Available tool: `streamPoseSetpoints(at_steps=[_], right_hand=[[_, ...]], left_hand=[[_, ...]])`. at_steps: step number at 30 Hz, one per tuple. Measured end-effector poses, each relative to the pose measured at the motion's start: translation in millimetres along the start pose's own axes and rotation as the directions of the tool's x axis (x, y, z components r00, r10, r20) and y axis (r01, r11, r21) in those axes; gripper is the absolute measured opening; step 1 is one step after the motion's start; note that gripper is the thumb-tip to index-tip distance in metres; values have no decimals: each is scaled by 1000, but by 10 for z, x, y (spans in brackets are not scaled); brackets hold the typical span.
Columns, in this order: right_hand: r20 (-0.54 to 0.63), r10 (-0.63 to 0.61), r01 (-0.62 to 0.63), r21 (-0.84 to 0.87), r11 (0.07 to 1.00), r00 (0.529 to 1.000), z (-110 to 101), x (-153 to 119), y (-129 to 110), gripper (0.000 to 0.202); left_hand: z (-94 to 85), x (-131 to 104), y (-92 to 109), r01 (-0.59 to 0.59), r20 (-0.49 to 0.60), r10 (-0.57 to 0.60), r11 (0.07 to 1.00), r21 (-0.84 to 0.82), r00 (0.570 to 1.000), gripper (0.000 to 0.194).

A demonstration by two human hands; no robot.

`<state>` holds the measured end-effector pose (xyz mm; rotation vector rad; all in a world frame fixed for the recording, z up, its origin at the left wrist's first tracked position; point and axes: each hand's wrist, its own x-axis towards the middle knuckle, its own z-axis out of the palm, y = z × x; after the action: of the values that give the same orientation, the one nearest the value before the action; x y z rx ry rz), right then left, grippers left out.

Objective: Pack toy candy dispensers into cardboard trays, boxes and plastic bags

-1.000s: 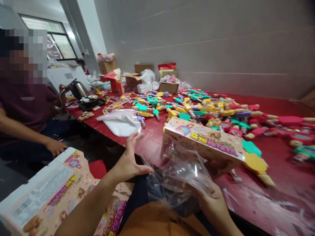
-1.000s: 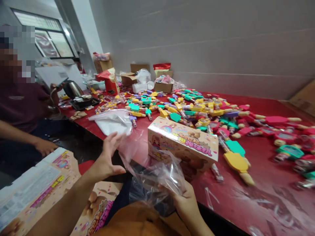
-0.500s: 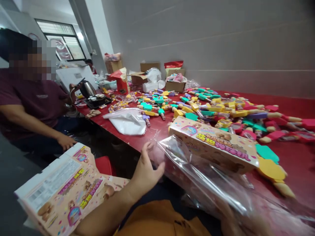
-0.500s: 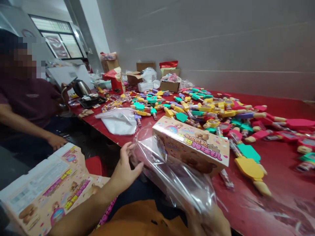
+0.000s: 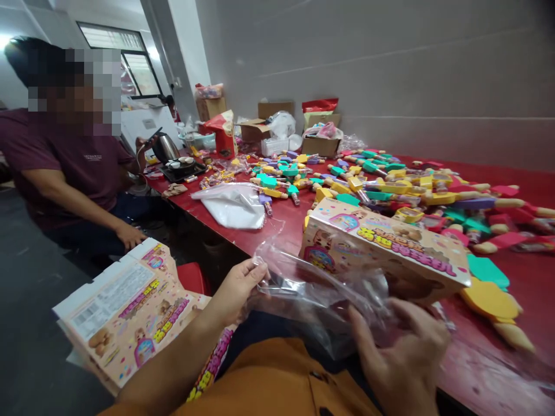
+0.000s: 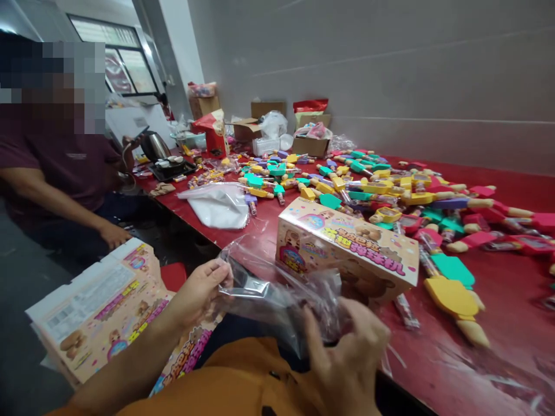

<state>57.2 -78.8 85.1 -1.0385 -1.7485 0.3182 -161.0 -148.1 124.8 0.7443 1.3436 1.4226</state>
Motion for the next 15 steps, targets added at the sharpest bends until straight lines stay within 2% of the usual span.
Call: streamPoseSetpoints(at_steps=[1, 2, 4, 5, 6, 8, 9, 11, 13, 14, 15], right_hand=[[71, -88, 84, 51, 995, 994, 45, -34, -107, 34], [196, -148, 118, 158, 980, 969, 101, -58, -214, 33], [440, -204, 15, 396, 918, 875, 234, -67, -410, 41], [504, -194, -65, 450, 891, 841, 300, -51, -486, 46], [527, -179, -116, 479, 870, 831, 356, -26, -540, 47], [502, -174, -119, 499, 858, 847, 420, 34, -565, 33], [474, -185, -86, 493, 866, 861, 427, 61, -529, 27], [406, -201, -1, 446, 895, 892, 403, 102, -368, 29], [370, -169, 39, 335, 941, 914, 343, 130, -141, 32], [411, -162, 47, 274, 960, 897, 300, 145, -39, 35], [483, -169, 63, 229, 971, 859, 245, 166, 35, 37]], left_hand=[[26, -36, 8, 40, 21, -39, 998, -49, 999, 44], [60, -78, 14, 87, 59, -81, 991, -105, 995, 46], [140, -179, 15, 182, 173, -151, 967, -179, 973, 48], [176, -232, 11, 206, 222, -163, 960, -190, 961, 47], [201, -282, 7, 209, 254, -159, 960, -186, 954, 46], [193, -349, 16, 182, 249, -129, 963, -201, 960, 43], [153, -360, 38, 154, 207, -107, 961, -228, 972, 42], [-2, -334, 137, 46, 12, -44, 950, -308, 999, 39], [-217, -264, 310, -85, -212, 10, 934, -346, 977, 36], [-318, -221, 417, -122, -284, 19, 929, -349, 959, 35], [-393, -177, 531, -142, -323, 21, 923, -356, 946, 35]])
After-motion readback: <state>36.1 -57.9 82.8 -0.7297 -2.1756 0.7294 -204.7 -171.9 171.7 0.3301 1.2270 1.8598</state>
